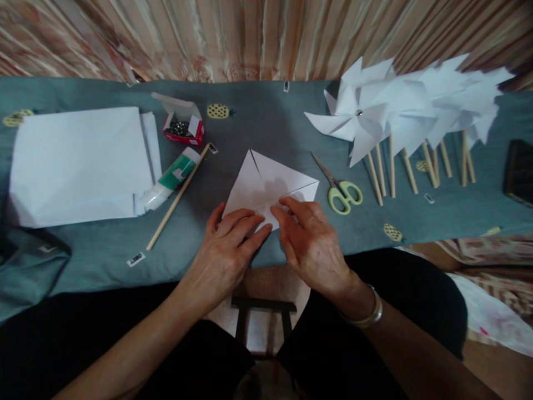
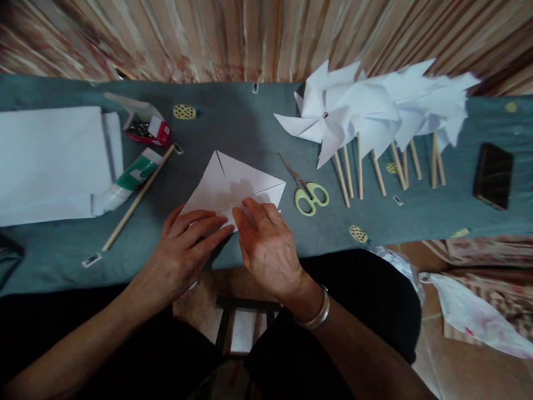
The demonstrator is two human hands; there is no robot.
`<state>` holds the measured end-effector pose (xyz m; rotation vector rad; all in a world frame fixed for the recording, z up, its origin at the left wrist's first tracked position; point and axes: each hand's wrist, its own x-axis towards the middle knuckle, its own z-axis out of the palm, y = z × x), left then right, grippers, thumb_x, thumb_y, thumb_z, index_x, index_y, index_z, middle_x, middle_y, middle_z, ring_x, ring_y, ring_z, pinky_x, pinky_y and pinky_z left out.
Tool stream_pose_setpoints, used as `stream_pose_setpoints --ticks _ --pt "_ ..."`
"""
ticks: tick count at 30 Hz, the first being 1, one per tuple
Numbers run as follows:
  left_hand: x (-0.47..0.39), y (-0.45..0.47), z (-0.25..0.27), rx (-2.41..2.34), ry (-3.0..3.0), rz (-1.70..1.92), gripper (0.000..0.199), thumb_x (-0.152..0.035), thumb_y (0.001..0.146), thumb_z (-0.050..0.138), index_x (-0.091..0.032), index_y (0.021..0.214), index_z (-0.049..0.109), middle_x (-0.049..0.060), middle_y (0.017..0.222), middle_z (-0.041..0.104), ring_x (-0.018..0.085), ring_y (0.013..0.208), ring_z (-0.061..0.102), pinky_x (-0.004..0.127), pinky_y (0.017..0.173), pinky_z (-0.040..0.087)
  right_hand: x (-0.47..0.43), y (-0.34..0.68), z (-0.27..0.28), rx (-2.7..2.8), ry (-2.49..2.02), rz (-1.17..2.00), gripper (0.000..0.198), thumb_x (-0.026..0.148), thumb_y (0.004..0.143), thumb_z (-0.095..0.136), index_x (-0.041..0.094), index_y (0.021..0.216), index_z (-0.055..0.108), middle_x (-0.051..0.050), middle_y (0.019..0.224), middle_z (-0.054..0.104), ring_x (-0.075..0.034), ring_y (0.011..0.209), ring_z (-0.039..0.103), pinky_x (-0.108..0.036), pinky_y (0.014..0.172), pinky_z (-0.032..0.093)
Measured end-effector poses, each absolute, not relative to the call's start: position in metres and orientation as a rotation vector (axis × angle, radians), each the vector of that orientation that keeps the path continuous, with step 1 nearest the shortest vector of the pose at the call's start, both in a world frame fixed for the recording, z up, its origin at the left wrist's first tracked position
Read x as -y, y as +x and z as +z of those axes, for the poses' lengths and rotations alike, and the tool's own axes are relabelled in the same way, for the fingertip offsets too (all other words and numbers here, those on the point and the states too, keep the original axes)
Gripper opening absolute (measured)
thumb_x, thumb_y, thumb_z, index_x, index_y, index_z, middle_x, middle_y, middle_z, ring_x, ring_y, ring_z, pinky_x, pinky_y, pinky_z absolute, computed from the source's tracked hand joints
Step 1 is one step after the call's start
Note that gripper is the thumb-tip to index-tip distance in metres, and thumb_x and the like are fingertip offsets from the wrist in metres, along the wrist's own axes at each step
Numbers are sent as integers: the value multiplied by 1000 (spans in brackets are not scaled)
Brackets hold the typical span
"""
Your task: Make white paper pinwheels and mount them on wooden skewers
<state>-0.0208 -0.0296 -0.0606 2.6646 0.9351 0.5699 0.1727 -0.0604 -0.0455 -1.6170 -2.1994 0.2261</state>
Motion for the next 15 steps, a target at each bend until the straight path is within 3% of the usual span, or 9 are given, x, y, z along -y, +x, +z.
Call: stream_pose_setpoints --ticks 15 --pt "29 -20 -61 -921 2681 555 34 -14 93 48 -20 125 58 8 122 67 26 119 53 55 111 27 57 170 -47 2179 -1678 289 41 13 88 43 25 127 54 -11 134 49 -32 119 48 -51 98 46"
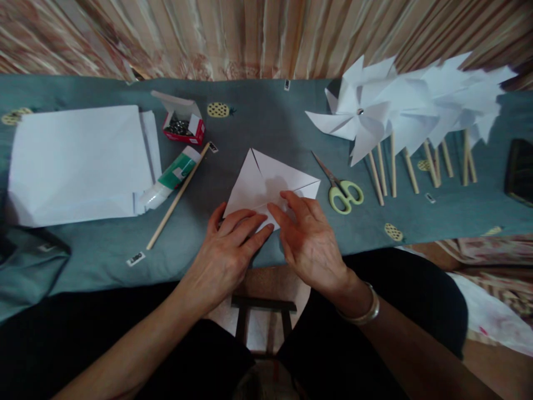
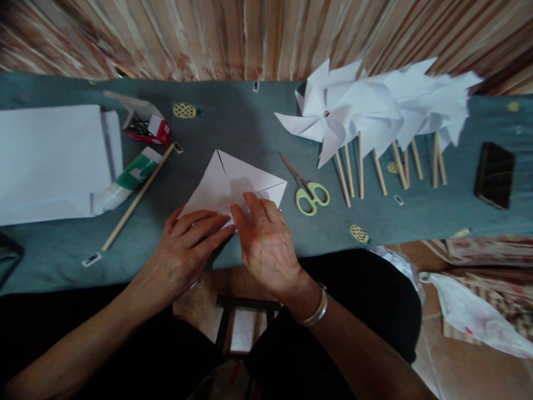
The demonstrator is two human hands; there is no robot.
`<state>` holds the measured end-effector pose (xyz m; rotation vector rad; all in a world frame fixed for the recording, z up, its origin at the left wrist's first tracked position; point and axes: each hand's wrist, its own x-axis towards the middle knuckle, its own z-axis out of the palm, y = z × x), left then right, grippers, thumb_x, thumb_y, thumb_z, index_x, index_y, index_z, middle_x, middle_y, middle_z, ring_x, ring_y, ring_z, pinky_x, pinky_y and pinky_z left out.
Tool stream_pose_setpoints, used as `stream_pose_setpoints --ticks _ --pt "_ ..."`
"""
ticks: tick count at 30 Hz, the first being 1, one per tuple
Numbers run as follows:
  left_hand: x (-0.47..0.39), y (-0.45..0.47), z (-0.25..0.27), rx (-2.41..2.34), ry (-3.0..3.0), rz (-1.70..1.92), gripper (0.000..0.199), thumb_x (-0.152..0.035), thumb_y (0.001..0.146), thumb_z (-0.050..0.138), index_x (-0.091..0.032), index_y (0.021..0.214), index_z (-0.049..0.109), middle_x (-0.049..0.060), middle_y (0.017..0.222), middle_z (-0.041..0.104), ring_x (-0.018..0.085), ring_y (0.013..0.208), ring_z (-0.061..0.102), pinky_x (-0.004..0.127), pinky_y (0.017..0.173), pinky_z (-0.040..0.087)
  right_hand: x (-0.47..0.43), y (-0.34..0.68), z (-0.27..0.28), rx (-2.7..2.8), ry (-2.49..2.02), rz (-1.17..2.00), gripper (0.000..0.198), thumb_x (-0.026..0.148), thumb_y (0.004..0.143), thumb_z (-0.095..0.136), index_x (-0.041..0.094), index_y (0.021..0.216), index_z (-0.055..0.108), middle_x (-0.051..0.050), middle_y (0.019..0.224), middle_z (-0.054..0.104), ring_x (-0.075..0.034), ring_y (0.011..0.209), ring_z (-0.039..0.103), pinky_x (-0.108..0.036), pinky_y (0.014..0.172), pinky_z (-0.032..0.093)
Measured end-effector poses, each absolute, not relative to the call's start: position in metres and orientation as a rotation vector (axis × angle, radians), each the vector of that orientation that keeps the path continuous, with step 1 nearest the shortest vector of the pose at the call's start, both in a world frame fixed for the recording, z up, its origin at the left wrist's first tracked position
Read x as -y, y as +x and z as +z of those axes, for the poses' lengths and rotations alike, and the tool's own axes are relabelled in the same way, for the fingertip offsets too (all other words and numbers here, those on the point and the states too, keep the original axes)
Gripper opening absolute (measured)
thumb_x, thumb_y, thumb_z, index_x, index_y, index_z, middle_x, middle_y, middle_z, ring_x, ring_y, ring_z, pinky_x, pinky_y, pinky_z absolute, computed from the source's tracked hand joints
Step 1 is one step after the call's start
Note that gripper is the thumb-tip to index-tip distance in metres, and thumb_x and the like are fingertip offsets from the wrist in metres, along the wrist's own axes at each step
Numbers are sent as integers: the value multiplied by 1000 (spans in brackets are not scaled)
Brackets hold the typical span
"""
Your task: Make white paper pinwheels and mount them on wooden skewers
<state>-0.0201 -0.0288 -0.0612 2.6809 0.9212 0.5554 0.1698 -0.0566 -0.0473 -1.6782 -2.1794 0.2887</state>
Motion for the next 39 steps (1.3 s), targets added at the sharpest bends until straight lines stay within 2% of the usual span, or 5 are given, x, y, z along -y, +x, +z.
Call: stream_pose_setpoints --ticks 5,12,17,30,39 --pt "29 -20 -61 -920 2681 540 34 -14 94 47 -19 126 57 9 123 66 25 119 52 55 111 28 57 169 -50 2131 -1672 359 48 12 87 45 32 130 51 -10 134 51 -34 123 47 -54 98 45" --pt "31 -19 -60 -945 2696 510 34 -14 94 46 -19 125 57 10 124 64 26 122 50 54 111 29 55 168 -58 2230 -1680 218 37 12 90 41 18 124 55 -15 143 45 -33 130 41 -53 98 44" --pt "31 -19 -60 -940 2690 508 33 -15 93 48 -19 125 58 11 123 64 27 121 50 56 109 32 51 170 -65 2204 -1587 154 33 15 94 37 20 119 57 -13 140 49 -29 129 41 -50 99 42" --pt "30 -18 -62 -936 2707 568 32 -12 92 48 -18 121 59 11 122 65 27 119 53 57 108 33 47 186 -53 1912 -1510 490 42 11 91 37 19 127 56 -12 142 48 -23 133 44 -48 109 40" --pt "30 -20 -57 -933 2732 625 35 -10 91 49 -18 125 55 11 125 64 27 119 53 57 108 34 38 208 -56 1812 -1631 304 39 16 92 39 17 126 58 -12 137 55 -24 131 47 -52 110 38"
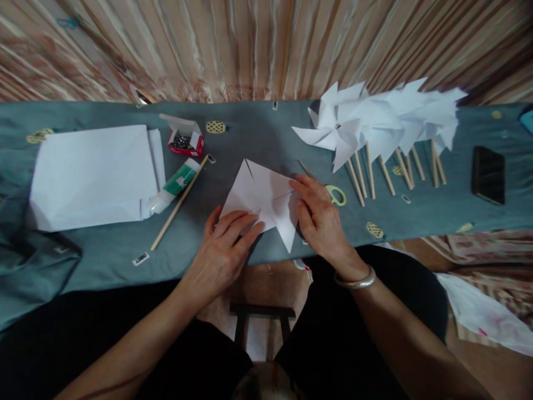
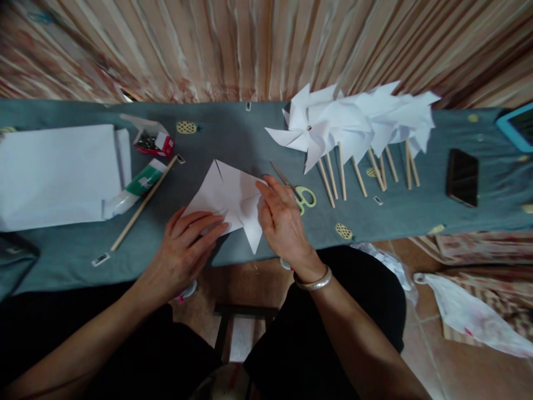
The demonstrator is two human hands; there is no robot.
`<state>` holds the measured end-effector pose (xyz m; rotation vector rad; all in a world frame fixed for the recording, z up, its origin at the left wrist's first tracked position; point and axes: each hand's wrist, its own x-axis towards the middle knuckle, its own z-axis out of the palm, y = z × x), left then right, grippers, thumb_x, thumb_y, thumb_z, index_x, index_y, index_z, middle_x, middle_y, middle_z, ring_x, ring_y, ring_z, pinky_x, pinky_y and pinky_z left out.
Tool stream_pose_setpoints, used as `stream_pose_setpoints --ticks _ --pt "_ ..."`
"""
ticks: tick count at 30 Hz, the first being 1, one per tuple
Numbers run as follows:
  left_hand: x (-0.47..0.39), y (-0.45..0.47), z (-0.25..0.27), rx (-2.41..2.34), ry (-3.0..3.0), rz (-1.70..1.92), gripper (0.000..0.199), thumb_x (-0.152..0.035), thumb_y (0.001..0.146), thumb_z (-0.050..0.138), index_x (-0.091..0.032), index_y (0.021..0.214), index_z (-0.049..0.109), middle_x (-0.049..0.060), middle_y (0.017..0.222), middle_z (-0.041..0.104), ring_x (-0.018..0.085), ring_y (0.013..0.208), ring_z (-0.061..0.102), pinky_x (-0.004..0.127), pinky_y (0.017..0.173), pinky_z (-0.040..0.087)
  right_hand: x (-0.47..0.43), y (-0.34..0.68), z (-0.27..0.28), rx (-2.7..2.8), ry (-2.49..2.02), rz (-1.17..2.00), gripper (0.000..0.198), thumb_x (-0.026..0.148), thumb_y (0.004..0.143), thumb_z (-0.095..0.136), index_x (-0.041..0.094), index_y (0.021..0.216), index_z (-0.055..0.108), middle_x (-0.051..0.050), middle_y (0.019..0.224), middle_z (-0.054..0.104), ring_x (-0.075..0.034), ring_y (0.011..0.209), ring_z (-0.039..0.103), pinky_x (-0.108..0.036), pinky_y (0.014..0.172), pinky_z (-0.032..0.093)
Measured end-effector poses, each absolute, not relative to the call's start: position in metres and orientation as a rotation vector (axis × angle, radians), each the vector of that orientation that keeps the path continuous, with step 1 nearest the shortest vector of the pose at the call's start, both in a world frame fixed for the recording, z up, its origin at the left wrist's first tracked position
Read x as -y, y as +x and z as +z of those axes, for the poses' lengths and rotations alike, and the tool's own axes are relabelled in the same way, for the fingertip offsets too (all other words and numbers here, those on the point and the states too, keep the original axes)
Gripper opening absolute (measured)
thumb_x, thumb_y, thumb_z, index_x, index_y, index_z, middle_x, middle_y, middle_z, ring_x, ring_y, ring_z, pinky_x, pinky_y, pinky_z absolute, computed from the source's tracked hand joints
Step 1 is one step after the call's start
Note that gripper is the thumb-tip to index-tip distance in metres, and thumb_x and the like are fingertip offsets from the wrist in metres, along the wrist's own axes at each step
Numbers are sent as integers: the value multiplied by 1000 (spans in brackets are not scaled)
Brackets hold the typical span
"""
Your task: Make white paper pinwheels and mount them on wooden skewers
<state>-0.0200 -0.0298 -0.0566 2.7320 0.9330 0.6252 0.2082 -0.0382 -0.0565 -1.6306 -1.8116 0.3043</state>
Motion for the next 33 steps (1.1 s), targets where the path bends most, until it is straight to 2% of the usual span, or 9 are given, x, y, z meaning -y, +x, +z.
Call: stream_pose_setpoints --ticks 4,8,12,18,21,24,27,29,33 --pt "30 -22 -56 -911 2739 646 37 -9 90 51 -15 127 53 13 125 64 28 119 52 58 107 35 38 208 -58 1836 -1641 274 39 16 92 39 12 126 59 -15 136 56 -26 130 49 -51 110 40" --pt "31 -23 -55 -923 2734 675 39 -10 90 52 -18 128 52 11 125 64 26 119 53 56 108 35 36 210 -61 1855 -1681 244 42 18 92 39 16 130 56 -13 139 54 -28 132 48 -53 110 39" --pt "30 -23 -54 -946 2740 651 37 -12 91 53 -17 127 53 11 121 66 26 115 55 55 108 36 34 209 -62 1929 -1706 196 44 20 95 37 14 137 50 -15 141 52 -29 134 46 -53 110 40" --pt "20 -31 -52 -999 2778 671 36 -11 91 51 -15 126 54 10 110 70 27 110 58 57 105 38 36 207 -53 2025 -1730 138 43 19 96 37 7 135 50 -20 133 58 -31 125 53 -52 104 45" --pt "16 -38 -52 -1047 2787 676 40 -9 89 50 -20 127 54 10 121 66 29 119 54 60 106 36 41 206 -48 2065 -1715 116 41 19 97 37 4 133 52 -21 126 63 -30 116 59 -49 100 48" --pt "15 -44 -49 -1089 2772 671 50 -4 84 47 -23 131 51 11 137 56 31 132 45 62 109 32 49 203 -44 2110 -1713 92 40 20 98 37 6 131 54 -19 117 67 -28 104 64 -46 93 52" --pt "19 -50 -44 -1115 2746 729 59 -2 81 47 -26 134 46 11 143 49 32 138 38 63 111 28 57 201 -41 2156 -1706 101 38 20 98 38 5 126 58 -18 105 71 -26 93 67 -43 85 55" --pt "24 -53 -40 -1120 2727 785 55 -6 83 50 -28 134 46 10 142 49 32 137 38 62 111 29 62 199 -39 2176 -1690 126 37 20 97 38 4 122 60 -18 99 72 -26 89 68 -42 82 56" --pt "38 -54 -36 -1045 2736 809 44 -28 86 64 -25 127 51 10 129 59 30 127 49 60 111 30 69 195 -36 2200 -1649 147 33 18 96 41 4 115 64 -16 95 73 -25 83 70 -40 77 57"
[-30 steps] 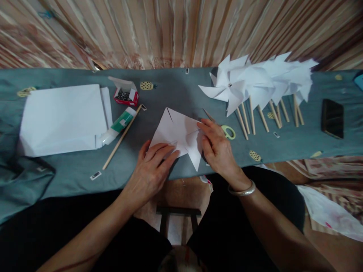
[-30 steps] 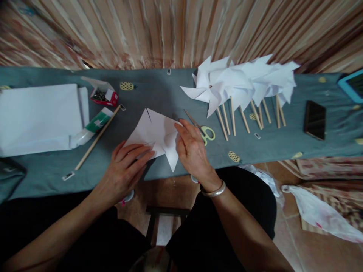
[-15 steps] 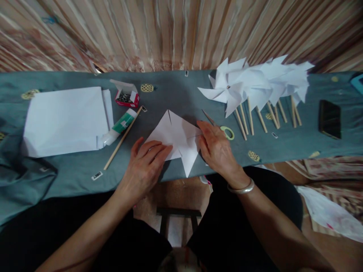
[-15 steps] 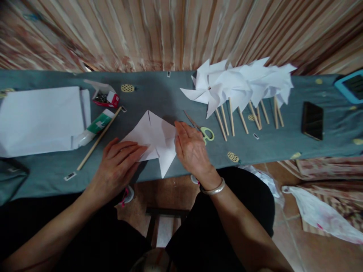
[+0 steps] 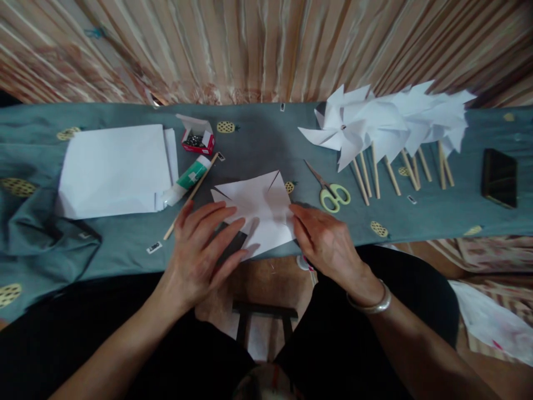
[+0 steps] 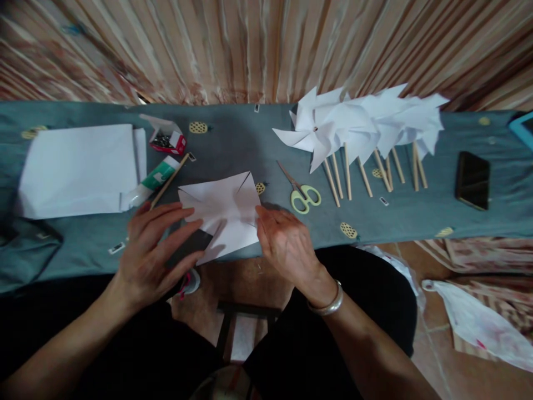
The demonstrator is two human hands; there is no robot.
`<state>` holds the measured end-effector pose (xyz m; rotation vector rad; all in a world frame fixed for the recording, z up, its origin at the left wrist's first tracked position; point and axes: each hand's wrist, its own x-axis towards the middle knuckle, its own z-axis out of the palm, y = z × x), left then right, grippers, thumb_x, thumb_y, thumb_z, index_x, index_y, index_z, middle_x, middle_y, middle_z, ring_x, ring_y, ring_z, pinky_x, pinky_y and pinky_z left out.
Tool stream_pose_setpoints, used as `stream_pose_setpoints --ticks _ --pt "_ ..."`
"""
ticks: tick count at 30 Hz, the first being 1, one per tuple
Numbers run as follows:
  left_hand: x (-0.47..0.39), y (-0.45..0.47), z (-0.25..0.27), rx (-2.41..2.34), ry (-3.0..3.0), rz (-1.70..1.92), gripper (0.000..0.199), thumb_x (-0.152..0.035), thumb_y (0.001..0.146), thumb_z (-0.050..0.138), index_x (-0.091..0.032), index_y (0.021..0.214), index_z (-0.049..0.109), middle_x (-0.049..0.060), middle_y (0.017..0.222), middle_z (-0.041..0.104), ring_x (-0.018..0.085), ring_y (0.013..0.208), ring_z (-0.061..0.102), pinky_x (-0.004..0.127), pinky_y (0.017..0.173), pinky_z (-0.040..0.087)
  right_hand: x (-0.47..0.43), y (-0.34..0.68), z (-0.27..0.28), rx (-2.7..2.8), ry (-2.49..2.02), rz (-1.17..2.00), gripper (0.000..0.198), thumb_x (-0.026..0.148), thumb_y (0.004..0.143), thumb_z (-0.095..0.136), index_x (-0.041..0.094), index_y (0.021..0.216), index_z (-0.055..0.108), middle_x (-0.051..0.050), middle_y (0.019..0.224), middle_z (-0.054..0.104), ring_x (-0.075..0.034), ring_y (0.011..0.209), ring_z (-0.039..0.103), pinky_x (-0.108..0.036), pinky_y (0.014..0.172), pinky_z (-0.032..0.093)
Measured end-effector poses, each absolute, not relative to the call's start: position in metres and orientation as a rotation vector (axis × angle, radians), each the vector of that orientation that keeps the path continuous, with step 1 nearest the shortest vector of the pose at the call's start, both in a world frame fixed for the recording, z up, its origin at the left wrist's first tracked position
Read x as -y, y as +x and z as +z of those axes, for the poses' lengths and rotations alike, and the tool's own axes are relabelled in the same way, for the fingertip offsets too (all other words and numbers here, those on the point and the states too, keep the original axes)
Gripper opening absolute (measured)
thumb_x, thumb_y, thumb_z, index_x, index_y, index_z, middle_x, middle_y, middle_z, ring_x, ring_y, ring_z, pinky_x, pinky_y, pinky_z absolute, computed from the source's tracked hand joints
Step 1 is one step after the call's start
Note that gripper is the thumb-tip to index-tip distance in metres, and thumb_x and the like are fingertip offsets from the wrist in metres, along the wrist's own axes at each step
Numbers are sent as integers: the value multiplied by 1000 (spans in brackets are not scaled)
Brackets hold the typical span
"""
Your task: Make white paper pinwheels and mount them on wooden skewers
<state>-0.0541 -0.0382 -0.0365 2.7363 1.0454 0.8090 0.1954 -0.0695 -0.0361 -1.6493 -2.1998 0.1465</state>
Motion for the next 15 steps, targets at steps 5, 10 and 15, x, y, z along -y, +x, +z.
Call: stream_pose_setpoints --ticks 5,10,15 --pt "48 -49 -43 -873 2788 653 34 -29 87 63 -22 119 57 7 113 68 26 113 59 60 111 29 71 193 -33 2176 -1573 123 29 17 95 44 5 107 68 -16 97 73 -26 86 68 -42 80 56" --pt "47 -51 -47 -896 2730 651 21 -20 87 62 -24 108 62 1 102 73 23 107 62 57 110 30 68 196 -34 2154 -1504 198 28 16 93 46 6 109 67 -17 107 71 -28 98 65 -45 89 54" --pt "49 -54 -47 -931 2684 714 17 -16 86 62 -26 100 66 -2 98 74 21 106 63 55 112 29 68 200 -35 2157 -1487 310 31 12 91 44 9 111 67 -18 114 69 -28 103 64 -48 93 53"
